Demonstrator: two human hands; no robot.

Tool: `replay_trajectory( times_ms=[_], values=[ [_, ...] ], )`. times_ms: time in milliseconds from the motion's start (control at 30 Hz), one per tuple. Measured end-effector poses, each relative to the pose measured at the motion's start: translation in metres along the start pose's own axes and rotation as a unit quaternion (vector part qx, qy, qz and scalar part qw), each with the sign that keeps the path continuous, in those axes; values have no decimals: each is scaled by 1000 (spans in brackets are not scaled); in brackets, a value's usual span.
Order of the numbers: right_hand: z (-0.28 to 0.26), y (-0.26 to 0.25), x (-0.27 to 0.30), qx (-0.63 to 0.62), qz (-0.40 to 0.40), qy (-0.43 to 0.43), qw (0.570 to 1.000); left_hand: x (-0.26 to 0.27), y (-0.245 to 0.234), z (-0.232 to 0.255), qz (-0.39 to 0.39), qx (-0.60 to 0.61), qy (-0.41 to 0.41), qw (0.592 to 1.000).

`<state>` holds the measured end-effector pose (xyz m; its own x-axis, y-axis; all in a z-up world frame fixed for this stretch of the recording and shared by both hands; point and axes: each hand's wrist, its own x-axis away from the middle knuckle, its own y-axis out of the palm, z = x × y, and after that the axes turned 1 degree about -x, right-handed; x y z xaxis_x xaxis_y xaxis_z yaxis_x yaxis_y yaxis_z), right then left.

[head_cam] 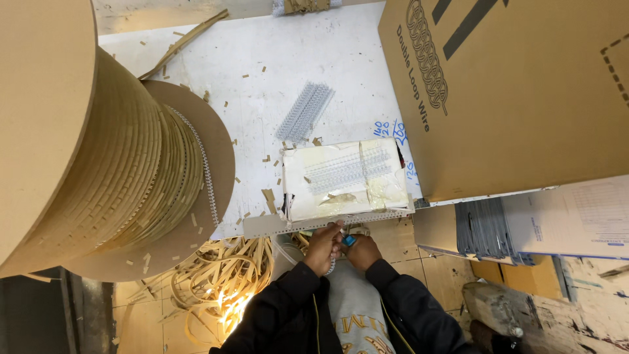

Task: The person uses blue-handled pliers to cut a length of double loop wire from a large spool. They repeatedly measure and cut the wire, placing the cut pieces onto a white tray on the table.

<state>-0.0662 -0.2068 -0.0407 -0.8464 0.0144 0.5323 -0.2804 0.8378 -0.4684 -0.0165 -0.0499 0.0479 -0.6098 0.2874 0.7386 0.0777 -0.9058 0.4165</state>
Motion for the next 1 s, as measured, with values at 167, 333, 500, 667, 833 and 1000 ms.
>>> replay_trajectory(
  times_ms=[167,333,500,667,833,1000],
  values=[
    [-1,6,7,32,16,36,999,-25,-4,-19,44,-7,16,999],
    [-1,-7,21,-376,232,51,896,-3,3,-4,9,41,-18,999],
    [-40,-59,18,-635,363,139,667,-28,-9,-16,-21,64,-57,996],
    [-16,-64,8,-717,303,142,611,-38,-10,-24,-18,57,-61,996],
    [-8,-70,12,-668,307,141,663,-19,-4,-10,-3,38,-68,997],
    [7,-72,13,-661,305,145,670,-11,-3,-7,-1,30,-68,997]
  ],
)
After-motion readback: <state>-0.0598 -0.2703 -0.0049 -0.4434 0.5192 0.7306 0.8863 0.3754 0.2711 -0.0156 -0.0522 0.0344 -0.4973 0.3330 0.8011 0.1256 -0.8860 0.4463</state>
